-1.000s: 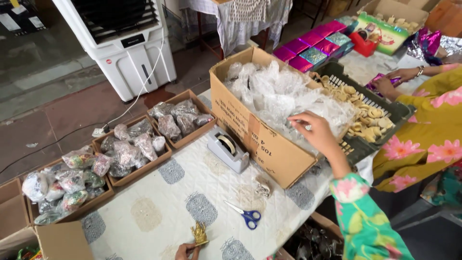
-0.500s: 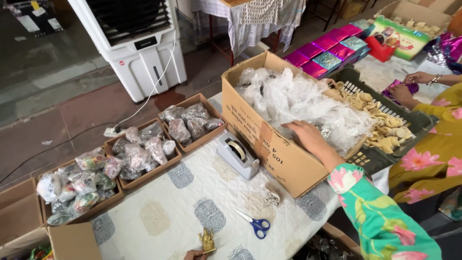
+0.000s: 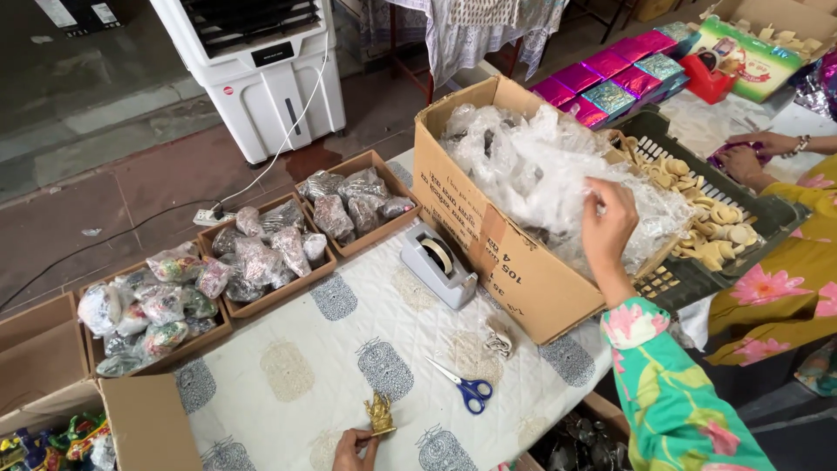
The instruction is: The person wraps small decorative figurines in bubble wrap by hand, folding the wrap around each item, and places the wrapped figurines into cardboard boxes on the table. They occasionally reach into a large box of bubble wrap to pull out fresh material and use scissors to cut the wrap.
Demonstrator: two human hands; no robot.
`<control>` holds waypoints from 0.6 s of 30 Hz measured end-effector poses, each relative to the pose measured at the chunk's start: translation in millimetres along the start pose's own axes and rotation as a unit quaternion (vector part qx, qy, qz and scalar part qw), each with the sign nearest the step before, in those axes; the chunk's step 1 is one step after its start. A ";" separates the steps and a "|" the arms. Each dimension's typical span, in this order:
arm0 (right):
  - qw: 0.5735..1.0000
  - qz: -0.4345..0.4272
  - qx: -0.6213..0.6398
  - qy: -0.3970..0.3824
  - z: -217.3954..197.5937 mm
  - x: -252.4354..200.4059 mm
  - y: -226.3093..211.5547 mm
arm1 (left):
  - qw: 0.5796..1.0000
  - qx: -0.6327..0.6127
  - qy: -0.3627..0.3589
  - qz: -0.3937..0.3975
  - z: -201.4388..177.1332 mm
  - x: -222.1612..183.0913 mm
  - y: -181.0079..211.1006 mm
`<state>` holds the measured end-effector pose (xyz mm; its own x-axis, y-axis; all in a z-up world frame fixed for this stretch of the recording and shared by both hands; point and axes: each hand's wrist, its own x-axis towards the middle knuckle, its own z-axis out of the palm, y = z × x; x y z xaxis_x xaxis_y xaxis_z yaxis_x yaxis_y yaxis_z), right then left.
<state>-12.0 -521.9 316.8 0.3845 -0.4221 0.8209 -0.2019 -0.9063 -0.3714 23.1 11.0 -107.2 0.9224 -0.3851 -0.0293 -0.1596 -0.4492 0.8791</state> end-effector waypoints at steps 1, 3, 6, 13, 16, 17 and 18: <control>0.999 0.023 0.009 0.024 -3.3 0.4 -2.5 | 1.000 0.012 -0.001 -0.010 -2.6 -1.8 6.8; 0.999 0.020 -0.001 0.036 -4.2 -1.4 -0.9 | 0.999 0.028 -0.019 -0.033 -4.9 -0.7 12.3; 0.998 0.012 -0.024 0.053 -4.3 -2.4 4.4 | 0.997 0.046 -0.035 -0.052 -5.3 1.4 15.4; 0.980 0.087 -0.117 0.133 -0.1 -16.3 50.9 | 0.997 0.040 -0.036 -0.049 -7.3 0.9 17.7; 0.960 0.098 -0.064 0.255 13.7 -41.4 119.8 | 0.997 0.042 -0.034 -0.051 -7.7 0.9 22.6; 0.960 0.098 -0.065 0.256 16.3 -47.2 155.7 | 0.997 0.042 -0.034 -0.050 -6.4 1.8 22.2; 0.937 0.158 0.034 0.310 19.7 -55.0 190.9 | 0.997 0.046 -0.030 -0.048 -6.5 0.4 21.1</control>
<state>-53.9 -672.2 192.2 -0.2857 -0.5947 0.7515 -0.1525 -0.7460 -0.6483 22.4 6.6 -85.6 0.9130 -0.3827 -0.1412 -0.1058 -0.5565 0.8241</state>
